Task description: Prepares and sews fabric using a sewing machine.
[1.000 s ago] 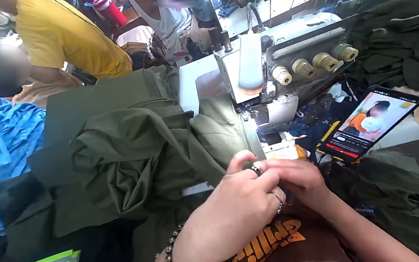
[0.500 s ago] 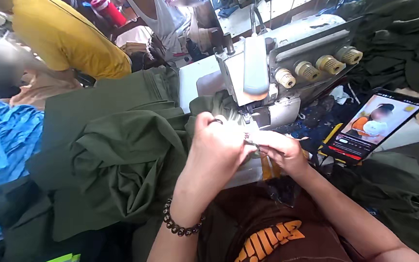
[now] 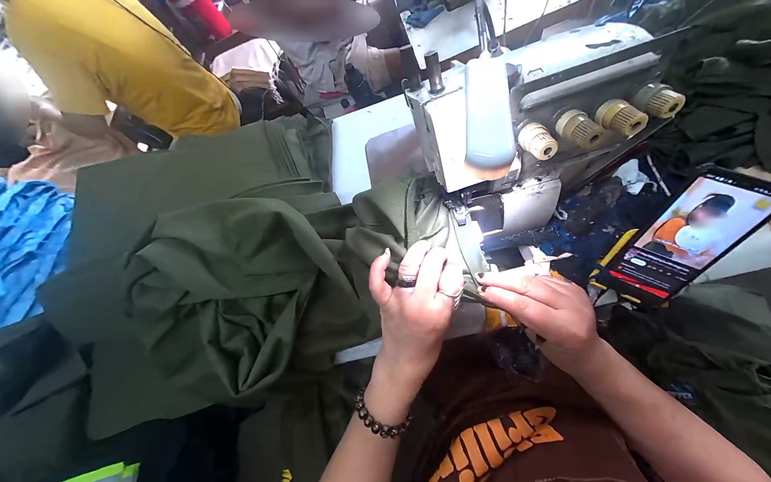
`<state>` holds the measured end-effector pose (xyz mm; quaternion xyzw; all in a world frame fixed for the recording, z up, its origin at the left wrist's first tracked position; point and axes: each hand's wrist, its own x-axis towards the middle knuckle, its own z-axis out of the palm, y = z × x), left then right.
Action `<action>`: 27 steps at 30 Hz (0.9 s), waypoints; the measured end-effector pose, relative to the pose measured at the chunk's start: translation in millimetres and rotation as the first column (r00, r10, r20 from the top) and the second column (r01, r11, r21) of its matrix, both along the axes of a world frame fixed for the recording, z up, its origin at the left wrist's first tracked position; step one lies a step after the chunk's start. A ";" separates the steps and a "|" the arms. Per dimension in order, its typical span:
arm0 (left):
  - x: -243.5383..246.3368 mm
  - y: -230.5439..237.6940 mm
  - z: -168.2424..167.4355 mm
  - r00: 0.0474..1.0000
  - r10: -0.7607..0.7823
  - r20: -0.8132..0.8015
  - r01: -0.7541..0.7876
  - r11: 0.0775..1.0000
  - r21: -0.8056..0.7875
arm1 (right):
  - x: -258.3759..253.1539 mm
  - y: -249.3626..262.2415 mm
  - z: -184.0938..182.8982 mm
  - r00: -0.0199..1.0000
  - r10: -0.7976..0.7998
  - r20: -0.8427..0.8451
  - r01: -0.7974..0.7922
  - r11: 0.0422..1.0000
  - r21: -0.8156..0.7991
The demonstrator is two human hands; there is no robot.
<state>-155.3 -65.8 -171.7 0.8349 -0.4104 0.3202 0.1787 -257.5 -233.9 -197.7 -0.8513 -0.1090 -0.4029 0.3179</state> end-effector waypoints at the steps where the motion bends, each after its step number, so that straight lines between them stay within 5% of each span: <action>1: 0.8 -1.8 1.4 1.000 -0.004 0.002 0.004 1.000 -0.016 | 0.4 1.0 0.7 1.000 -0.006 -0.004 0.006 1.000 0.009; 10: -14.3 -1.2 16.0 0.971 -0.168 -0.171 0.162 0.986 -0.047 | 0.5 1.1 2.6 0.999 -0.033 -0.041 0.035 0.998 0.058; 27: -7.0 -15.6 0.4 0.980 -0.054 -0.194 0.033 0.993 -0.110 | 35.5 2.2 -8.4 0.984 -0.177 -0.028 0.177 0.984 0.006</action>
